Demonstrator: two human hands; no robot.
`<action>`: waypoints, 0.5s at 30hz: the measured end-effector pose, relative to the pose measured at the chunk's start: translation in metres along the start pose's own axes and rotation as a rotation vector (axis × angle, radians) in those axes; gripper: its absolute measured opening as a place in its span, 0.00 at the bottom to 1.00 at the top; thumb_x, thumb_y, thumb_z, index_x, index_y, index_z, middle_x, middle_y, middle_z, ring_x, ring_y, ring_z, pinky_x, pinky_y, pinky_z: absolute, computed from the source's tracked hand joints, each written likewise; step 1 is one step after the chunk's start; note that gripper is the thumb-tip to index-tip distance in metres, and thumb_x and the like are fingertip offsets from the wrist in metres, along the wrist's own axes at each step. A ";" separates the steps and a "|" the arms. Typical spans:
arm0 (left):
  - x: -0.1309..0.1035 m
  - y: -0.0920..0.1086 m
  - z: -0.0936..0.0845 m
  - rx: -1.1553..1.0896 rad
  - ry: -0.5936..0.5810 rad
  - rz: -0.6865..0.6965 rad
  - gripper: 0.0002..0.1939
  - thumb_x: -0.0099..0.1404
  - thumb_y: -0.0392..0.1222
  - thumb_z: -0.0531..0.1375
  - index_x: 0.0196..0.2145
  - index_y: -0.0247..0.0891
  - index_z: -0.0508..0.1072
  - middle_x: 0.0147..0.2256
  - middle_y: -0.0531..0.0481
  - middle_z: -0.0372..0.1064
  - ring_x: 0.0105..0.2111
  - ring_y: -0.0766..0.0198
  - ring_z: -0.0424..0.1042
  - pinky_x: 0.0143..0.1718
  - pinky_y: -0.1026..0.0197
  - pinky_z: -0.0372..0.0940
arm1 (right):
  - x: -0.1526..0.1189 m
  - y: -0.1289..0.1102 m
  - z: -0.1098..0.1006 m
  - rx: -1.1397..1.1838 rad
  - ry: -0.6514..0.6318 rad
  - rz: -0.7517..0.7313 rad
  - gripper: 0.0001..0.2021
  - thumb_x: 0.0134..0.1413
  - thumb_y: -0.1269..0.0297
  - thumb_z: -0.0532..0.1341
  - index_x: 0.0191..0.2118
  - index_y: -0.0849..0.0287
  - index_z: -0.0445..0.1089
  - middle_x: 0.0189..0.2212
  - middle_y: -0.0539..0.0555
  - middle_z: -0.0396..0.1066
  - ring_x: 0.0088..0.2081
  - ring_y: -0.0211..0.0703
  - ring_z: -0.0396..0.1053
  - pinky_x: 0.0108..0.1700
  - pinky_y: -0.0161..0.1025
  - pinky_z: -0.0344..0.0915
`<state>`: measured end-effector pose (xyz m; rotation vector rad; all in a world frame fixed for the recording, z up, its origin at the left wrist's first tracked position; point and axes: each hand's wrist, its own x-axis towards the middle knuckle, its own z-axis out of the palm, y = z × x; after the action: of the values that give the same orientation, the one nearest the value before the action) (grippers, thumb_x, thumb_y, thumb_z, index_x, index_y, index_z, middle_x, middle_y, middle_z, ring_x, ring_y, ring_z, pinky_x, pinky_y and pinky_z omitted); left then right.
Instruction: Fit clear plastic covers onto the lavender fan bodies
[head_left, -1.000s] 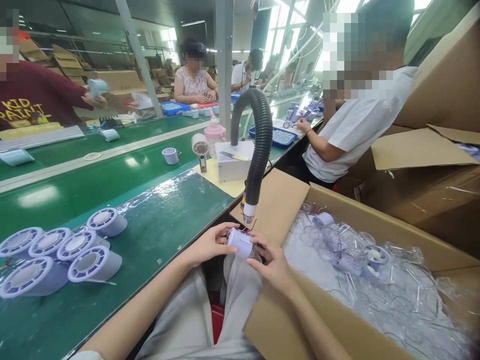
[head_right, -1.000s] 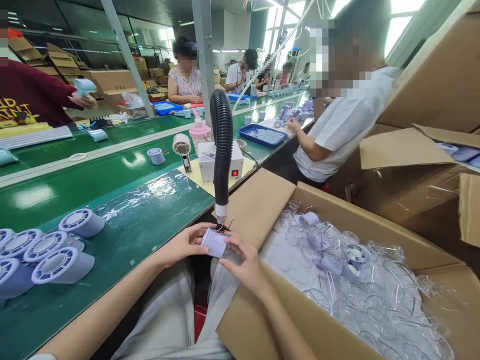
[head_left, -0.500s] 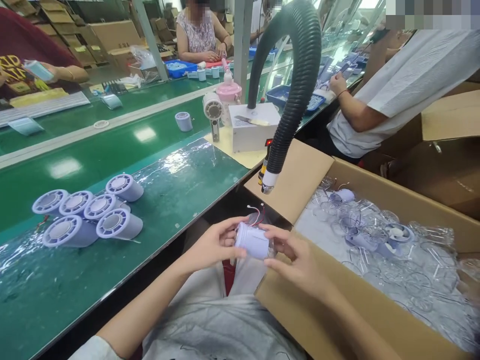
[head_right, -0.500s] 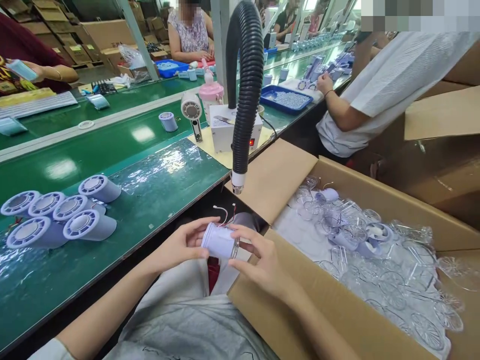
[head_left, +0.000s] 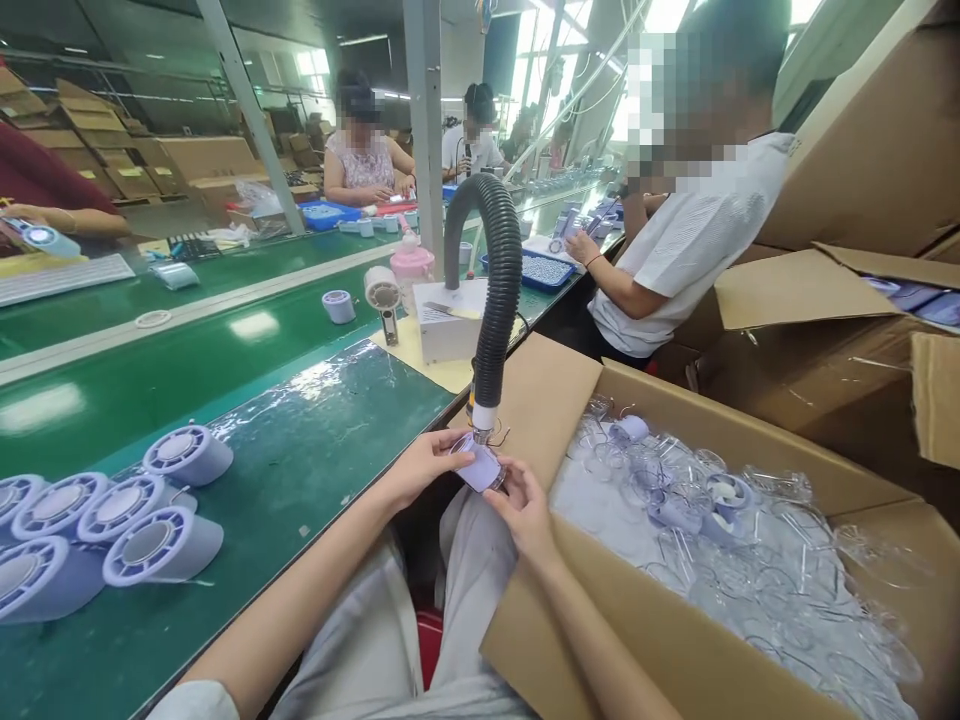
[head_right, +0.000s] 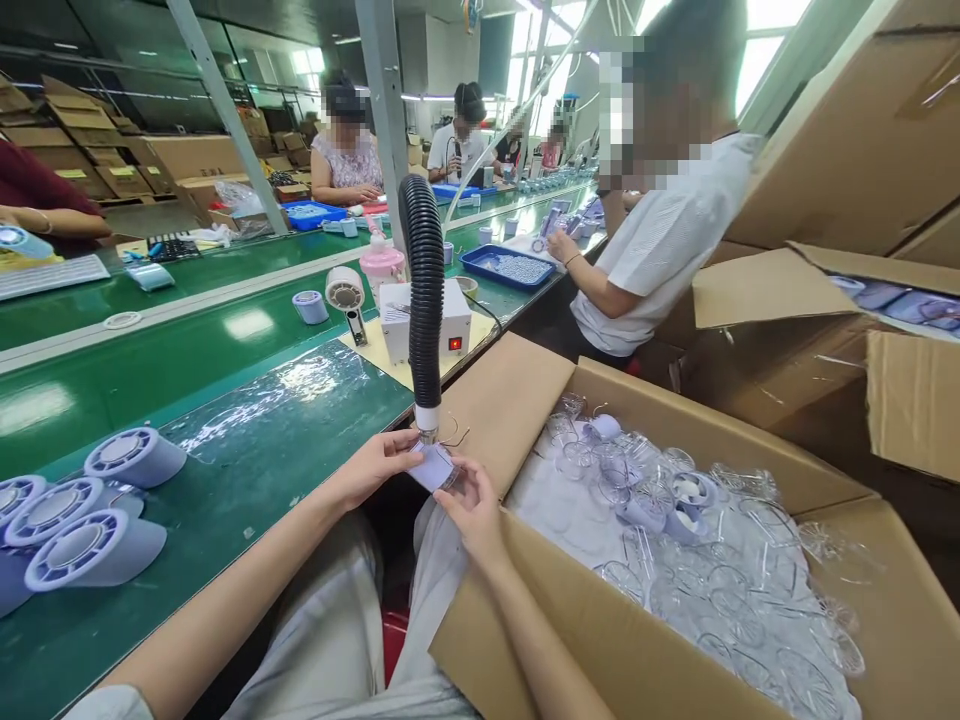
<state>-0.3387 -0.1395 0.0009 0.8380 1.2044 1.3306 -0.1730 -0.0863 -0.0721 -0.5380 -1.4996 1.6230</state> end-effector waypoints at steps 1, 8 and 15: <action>-0.003 -0.001 -0.002 0.012 0.005 0.001 0.28 0.50 0.45 0.72 0.47 0.32 0.75 0.47 0.40 0.75 0.50 0.51 0.72 0.58 0.50 0.59 | -0.001 0.000 0.000 -0.005 -0.017 -0.003 0.23 0.50 0.50 0.67 0.47 0.53 0.62 0.56 0.63 0.66 0.56 0.55 0.67 0.53 0.51 0.70; -0.073 -0.009 -0.008 0.081 -0.041 0.032 0.34 0.49 0.39 0.73 0.53 0.43 0.69 0.55 0.42 0.67 0.51 0.54 0.70 0.52 0.53 0.65 | -0.024 -0.051 -0.011 -0.187 -0.328 -0.012 0.17 0.50 0.65 0.70 0.46 0.53 0.70 0.57 0.59 0.67 0.58 0.53 0.65 0.58 0.49 0.65; -0.132 -0.005 0.012 0.232 -0.125 0.196 0.36 0.50 0.34 0.72 0.55 0.52 0.70 0.57 0.47 0.65 0.57 0.54 0.66 0.56 0.54 0.64 | -0.042 -0.112 -0.015 -0.532 -0.633 -0.169 0.17 0.56 0.65 0.66 0.51 0.51 0.66 0.56 0.57 0.69 0.56 0.51 0.68 0.57 0.46 0.67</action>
<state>-0.3064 -0.2663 0.0199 1.2140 1.2160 1.2879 -0.1054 -0.1190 0.0223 -0.1574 -2.4073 1.3089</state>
